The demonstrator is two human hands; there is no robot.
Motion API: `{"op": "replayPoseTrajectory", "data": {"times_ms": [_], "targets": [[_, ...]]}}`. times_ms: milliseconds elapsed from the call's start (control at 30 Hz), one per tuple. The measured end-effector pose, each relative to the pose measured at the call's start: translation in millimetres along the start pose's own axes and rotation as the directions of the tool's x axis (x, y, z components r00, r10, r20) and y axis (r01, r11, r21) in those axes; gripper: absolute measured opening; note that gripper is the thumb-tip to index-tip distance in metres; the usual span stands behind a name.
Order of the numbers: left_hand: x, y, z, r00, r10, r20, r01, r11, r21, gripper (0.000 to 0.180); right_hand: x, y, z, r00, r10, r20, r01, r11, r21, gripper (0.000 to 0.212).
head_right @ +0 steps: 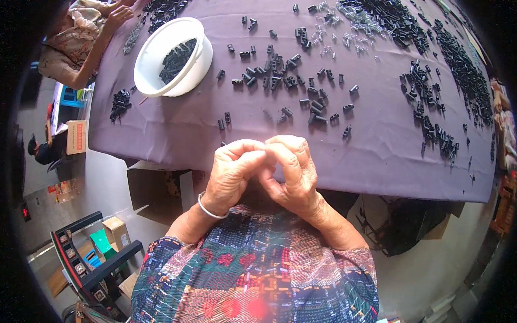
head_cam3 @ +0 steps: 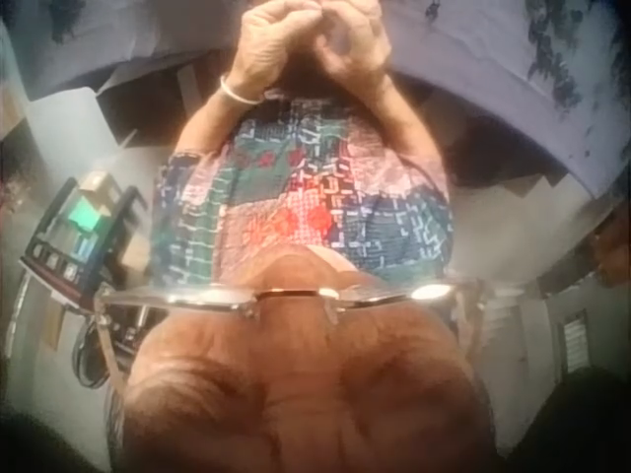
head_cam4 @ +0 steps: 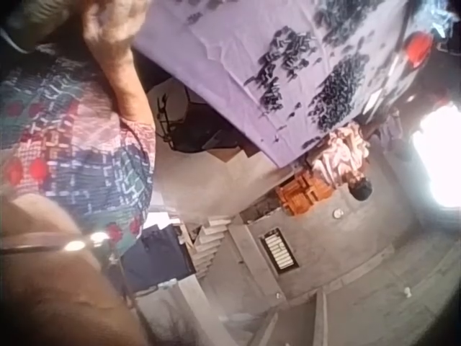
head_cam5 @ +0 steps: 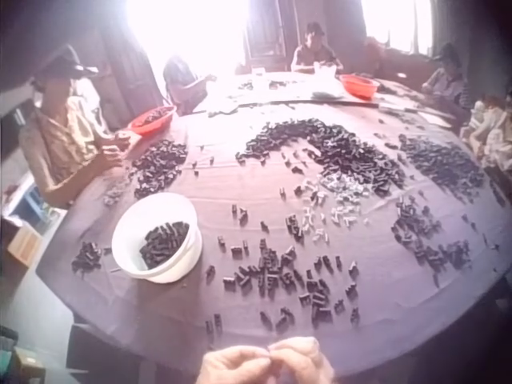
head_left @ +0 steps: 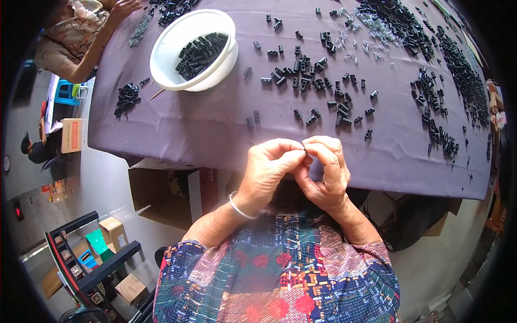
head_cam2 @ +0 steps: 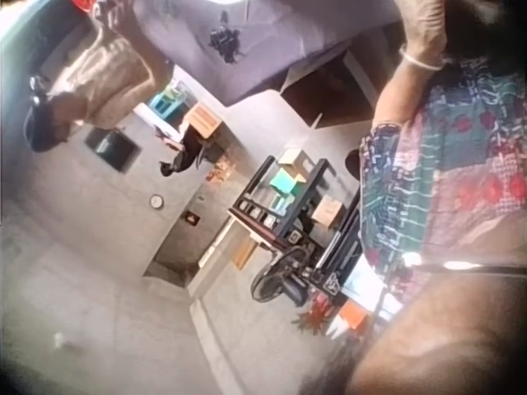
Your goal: Assembling small black plastic components by hand.
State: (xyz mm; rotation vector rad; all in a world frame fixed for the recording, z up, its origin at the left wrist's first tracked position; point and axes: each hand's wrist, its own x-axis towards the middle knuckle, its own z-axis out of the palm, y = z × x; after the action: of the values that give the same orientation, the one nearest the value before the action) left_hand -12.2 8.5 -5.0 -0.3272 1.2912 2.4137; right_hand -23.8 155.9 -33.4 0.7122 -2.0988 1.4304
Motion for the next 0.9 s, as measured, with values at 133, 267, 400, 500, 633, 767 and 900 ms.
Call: {"op": "replayPoseTrajectory", "data": {"times_ms": [133, 267, 400, 500, 633, 767, 900], "targets": [[-0.1, -1.5, -0.2, 0.999, 0.053, -0.006, -0.053, 0.999, -0.003, 0.014, 4.7, -2.1, 1.2, 1.000, -0.020, 0.008, 0.020, 0.998, -0.052, 0.049], [-1.4, 0.7, 1.8, 0.998, 0.013, -0.065, -0.012, 1.000, 0.021, 0.013, 11.1, -5.4, -3.0, 0.999, 0.011, 0.045, -0.002, 0.979, -0.205, 0.050], [-0.2, -1.6, 1.9, 0.997, 0.009, -0.078, -0.009, 1.000, 0.002, 0.013, 11.5, -4.3, -7.8, 0.987, 0.009, 0.162, 0.035, 0.963, -0.267, 0.049], [-0.8, -2.4, -1.3, 0.999, 0.017, -0.049, -0.016, 1.000, 0.025, 0.012, 14.5, -6.6, -9.5, 0.984, -0.006, 0.181, 0.061, 0.952, -0.300, 0.045], [0.2, 0.0, -0.4, 0.998, -0.019, -0.063, 0.024, 0.997, 0.068, 0.012, 13.3, -4.3, -8.6, 0.981, -0.039, 0.192, 0.100, 0.943, -0.319, 0.040], [-1.0, 0.9, -0.5, 0.998, -0.054, -0.036, 0.055, 0.998, 0.010, 0.018, 12.9, 1.0, -10.3, 0.983, -0.072, 0.171, 0.121, 0.948, -0.295, 0.035], [-4.3, -4.0, 1.6, 0.997, -0.039, -0.068, 0.038, 0.999, -0.028, 0.022, 10.2, 6.5, -14.9, 0.982, -0.064, 0.177, 0.114, 0.950, -0.291, 0.032]]}}
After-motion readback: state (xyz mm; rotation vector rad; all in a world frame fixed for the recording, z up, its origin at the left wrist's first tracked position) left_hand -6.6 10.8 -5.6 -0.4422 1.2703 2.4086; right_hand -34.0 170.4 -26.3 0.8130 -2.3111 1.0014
